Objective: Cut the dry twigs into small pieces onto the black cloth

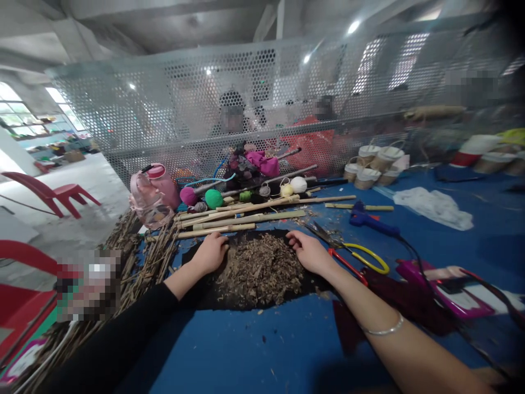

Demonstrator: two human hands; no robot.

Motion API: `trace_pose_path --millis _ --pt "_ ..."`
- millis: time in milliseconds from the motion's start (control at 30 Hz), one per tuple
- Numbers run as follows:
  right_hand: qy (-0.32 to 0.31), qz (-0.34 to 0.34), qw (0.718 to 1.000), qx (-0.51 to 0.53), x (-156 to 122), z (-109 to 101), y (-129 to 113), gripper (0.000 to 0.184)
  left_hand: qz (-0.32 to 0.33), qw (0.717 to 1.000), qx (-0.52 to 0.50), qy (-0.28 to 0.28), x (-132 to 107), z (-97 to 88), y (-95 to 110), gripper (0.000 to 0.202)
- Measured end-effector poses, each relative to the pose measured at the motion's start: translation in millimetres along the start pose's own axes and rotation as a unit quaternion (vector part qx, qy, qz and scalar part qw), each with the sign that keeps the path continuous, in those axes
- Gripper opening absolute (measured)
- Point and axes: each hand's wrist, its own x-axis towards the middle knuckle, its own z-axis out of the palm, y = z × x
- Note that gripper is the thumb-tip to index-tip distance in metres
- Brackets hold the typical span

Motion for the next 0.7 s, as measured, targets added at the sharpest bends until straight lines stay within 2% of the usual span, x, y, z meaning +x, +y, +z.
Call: trace_pose_path --millis 100,200,267,367,533,633,700 --pt "-0.002 -0.001 1.000 0.003 1 1 2 0.042 0.001 1.000 0.024 -0.016 -14 -3.4 -1 0.030" --pt "-0.002 0.002 1.000 0.006 2 1 3 0.043 -0.013 1.000 0.017 -0.002 -18 -2.1 10 0.036" --pt "-0.002 0.004 1.000 0.007 2 1 4 0.042 0.014 1.000 0.011 -0.004 -17 2.2 19 0.039" --pt "-0.003 0.004 1.000 0.009 2 1 5 0.042 0.049 0.998 0.025 -0.034 -15 7.7 24 0.039" --pt "-0.001 0.005 1.000 0.014 2 1 5 0.042 -0.010 0.998 0.027 -0.053 -19 -2.7 22 0.039" --pt "0.000 0.004 1.000 0.018 1 0 4 0.041 0.030 0.999 0.004 -0.040 -20 -8.6 23 0.038" --pt "0.001 0.004 1.000 0.019 1 1 4 0.041 0.063 0.997 -0.013 -0.035 -17 -5.8 26 0.042"
